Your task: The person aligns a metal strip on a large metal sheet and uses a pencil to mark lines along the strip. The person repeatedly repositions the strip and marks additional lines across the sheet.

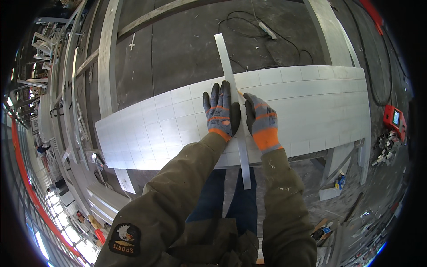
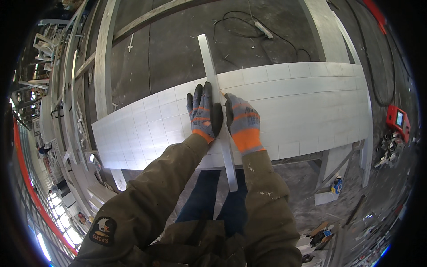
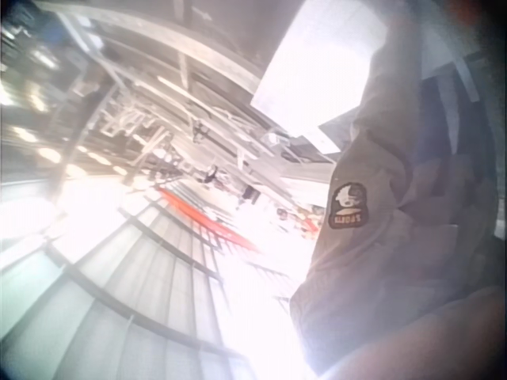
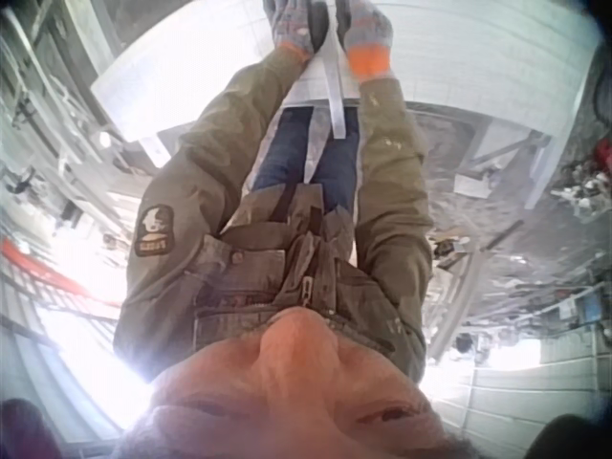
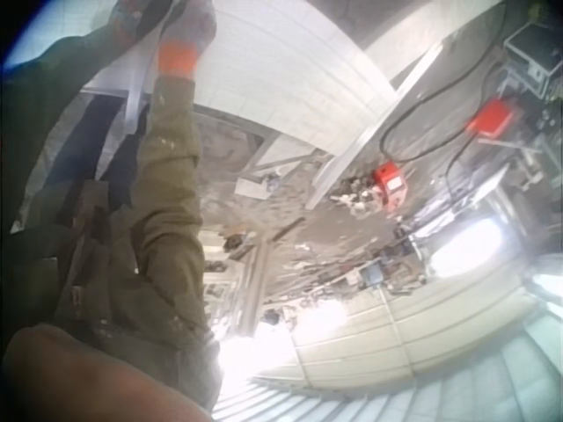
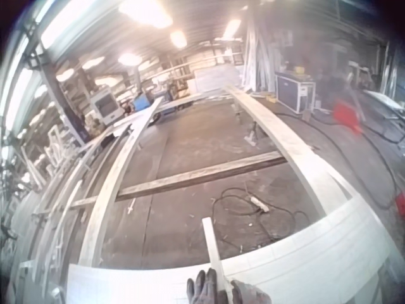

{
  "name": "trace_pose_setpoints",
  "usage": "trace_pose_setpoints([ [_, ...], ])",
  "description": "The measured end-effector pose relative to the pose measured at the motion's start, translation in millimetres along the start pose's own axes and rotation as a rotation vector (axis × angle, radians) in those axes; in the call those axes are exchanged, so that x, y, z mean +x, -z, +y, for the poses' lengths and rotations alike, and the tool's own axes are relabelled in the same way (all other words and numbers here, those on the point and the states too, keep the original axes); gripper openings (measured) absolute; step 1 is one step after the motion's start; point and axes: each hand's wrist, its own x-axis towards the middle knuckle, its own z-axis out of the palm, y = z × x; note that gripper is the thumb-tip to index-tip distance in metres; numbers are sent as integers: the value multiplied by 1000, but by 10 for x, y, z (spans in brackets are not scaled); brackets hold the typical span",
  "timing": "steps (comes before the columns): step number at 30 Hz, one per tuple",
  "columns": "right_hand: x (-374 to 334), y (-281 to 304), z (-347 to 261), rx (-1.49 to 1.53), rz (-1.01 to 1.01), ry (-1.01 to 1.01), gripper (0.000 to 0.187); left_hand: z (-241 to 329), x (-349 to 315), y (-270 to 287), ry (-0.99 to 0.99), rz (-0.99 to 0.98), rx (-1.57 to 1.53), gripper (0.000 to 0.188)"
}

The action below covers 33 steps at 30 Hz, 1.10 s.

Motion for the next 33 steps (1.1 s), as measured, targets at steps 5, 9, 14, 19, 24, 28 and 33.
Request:
trace_pose_setpoints([
  [5, -294, 208, -78, -126, -171, 11, 48, -4, -1, 10, -2, -3, 7, 72],
  [9, -741, 440, -137, -142, -255, 62, 58, -8, 3, -5, -5, -5, 42, 71],
  [14, -1343, 658, -224, -153, -340, 74, 58, -15, 10, -7, -18, 8, 67, 70],
  [19, -1934, 981, -400, -55, -418, -28, 46, -6, 13, -9, -7, 22, 48, 70],
  [24, -2340, 904, -446, 215, -193, -297, 48, -23, 8, -37, -11, 51, 55, 70],
  [28, -2507, 545, -493, 15, -161, -385, 57, -14, 0, -13, -21, 30, 64, 70],
  [33, -2554, 256, -455, 48, -130, -351, 62, 49, 22, 33, -14, 54, -4, 86],
])
